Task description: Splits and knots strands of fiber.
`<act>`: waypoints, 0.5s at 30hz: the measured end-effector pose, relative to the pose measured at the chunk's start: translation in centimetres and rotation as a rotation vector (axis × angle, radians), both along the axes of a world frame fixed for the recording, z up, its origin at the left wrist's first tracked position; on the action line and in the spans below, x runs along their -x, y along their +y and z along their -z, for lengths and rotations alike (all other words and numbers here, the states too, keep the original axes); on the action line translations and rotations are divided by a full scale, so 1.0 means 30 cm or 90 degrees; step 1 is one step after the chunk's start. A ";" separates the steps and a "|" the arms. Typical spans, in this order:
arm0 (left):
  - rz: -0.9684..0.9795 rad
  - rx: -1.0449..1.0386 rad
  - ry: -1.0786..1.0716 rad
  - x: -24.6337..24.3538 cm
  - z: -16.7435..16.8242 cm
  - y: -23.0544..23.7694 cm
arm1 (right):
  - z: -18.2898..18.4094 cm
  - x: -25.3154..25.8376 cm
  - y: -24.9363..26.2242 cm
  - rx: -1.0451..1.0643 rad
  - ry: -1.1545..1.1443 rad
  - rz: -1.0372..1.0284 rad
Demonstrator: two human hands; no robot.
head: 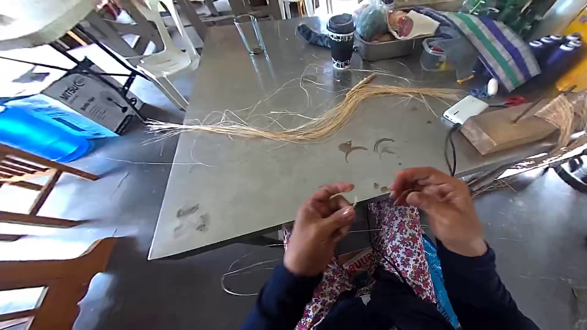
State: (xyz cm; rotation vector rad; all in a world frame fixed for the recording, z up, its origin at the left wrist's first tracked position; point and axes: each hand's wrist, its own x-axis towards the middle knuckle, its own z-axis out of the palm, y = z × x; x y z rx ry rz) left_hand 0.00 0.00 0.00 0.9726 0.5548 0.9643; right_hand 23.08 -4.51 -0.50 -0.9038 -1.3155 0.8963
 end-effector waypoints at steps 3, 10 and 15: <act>0.029 0.107 -0.058 -0.071 0.037 0.009 | 0.027 0.064 0.018 0.096 0.092 -0.065; 0.044 0.167 -0.051 -0.115 0.052 0.005 | 0.054 0.102 0.030 0.183 0.208 -0.117; 0.095 0.201 -0.041 -0.116 0.060 0.019 | 0.071 0.107 0.037 0.180 0.280 -0.110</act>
